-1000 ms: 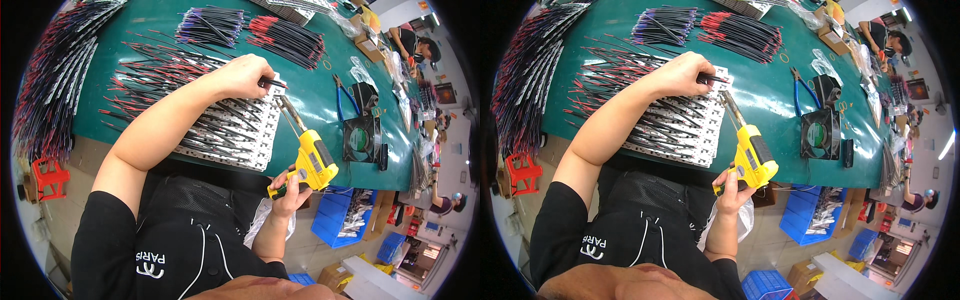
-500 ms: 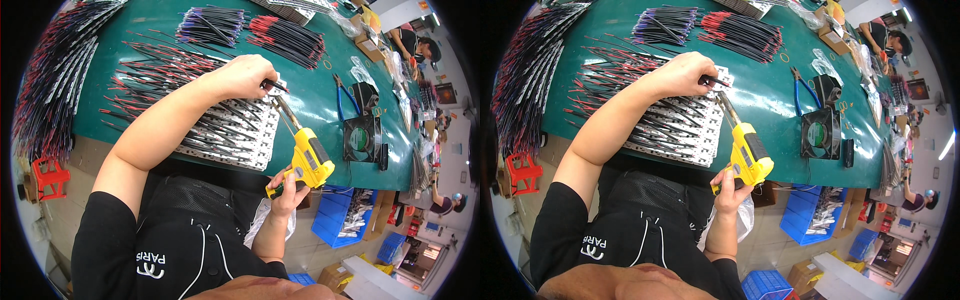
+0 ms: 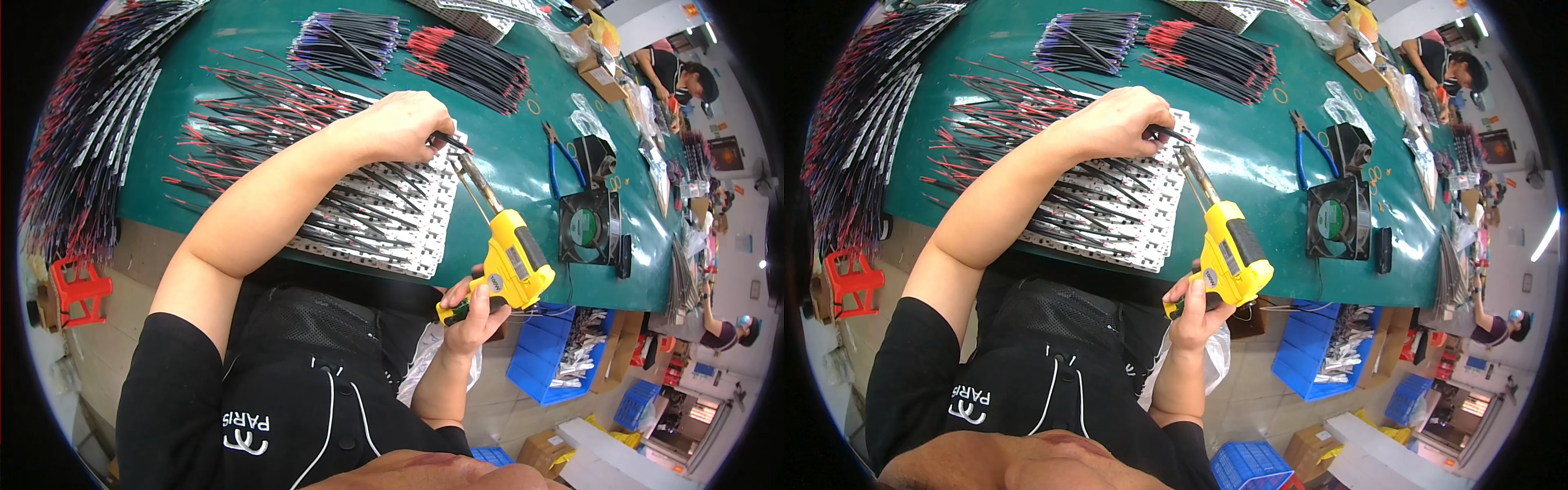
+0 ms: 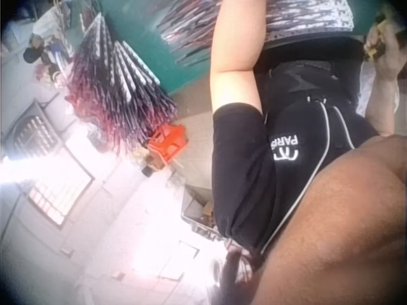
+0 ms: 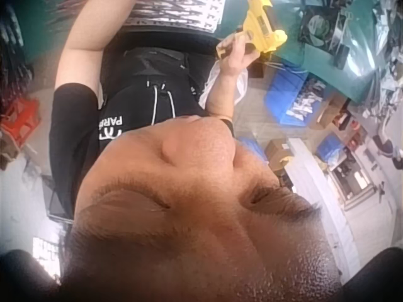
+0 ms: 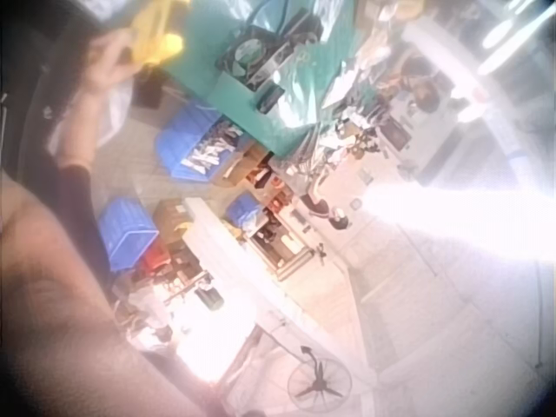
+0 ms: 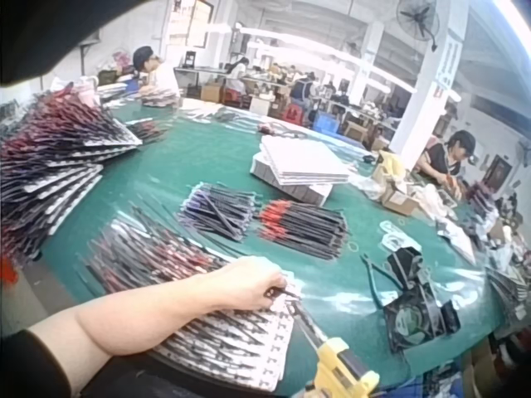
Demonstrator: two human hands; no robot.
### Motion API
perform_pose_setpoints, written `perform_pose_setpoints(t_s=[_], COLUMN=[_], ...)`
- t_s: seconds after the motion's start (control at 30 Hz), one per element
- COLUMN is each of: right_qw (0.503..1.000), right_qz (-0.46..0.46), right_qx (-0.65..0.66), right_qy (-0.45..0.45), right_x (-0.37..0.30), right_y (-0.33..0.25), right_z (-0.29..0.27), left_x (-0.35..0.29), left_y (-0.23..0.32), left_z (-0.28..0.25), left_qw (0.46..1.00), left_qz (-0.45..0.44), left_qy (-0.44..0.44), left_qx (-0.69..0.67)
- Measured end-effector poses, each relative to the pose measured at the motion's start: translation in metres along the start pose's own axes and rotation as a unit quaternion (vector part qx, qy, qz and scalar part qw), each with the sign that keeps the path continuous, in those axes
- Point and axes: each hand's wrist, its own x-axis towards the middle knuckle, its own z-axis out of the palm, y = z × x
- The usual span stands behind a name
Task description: The person assembles electronic wire bundles and LED boards by hand, using a heat gun to apply heat shrink tubing.
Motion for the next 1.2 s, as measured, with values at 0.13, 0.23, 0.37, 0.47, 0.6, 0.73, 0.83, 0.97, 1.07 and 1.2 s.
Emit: perform_pose_setpoints(t_s=[0.13,0.23,0.37,0.47,0.6,0.73,0.83,0.97,1.07,1.2], right_qw=[1.0,0.999,0.997,0.998,0.998,0.999,1.0,0.997,0.997,0.998], right_qz=[0.008,0.014,0.01,0.012,0.007,0.007,0.001,0.003,0.02,0.016], right_qx=[0.012,0.036,0.055,0.052,0.049,0.03,0.017,0.068,0.059,0.057], right_qy=[-0.003,-0.019,-0.047,-0.031,-0.037,-0.012,-0.007,-0.023,-0.035,-0.031], right_x=[-0.002,-0.003,-0.004,-0.004,-0.003,-0.003,-0.003,-0.005,-0.005,-0.006], right_y=[0.001,0.01,0.014,0.013,0.007,0.0,0.001,0.006,0.008,0.009], right_z=[0.002,-0.006,-0.011,-0.007,-0.002,0.004,0.003,-0.003,-0.006,-0.003], left_x=[0.0,0.001,0.003,0.003,0.002,0.003,0.003,0.004,0.003,0.002], left_y=[-0.003,0.001,0.003,0.002,-0.001,0.001,0.002,0.001,0.0,-0.004], left_z=[0.001,-0.003,-0.006,-0.005,-0.004,-0.006,-0.007,-0.007,-0.006,-0.002], left_qw=[1.0,1.0,0.998,0.998,0.999,0.998,0.998,0.998,0.998,0.999], left_qz=[0.013,-0.014,-0.036,-0.037,-0.01,-0.022,-0.03,-0.028,-0.032,0.004], left_qy=[0.011,-0.017,-0.052,-0.052,-0.031,-0.052,-0.054,-0.058,-0.059,-0.019], left_qx=[-0.013,-0.016,-0.009,-0.01,-0.013,-0.011,-0.015,-0.018,-0.021,-0.029])
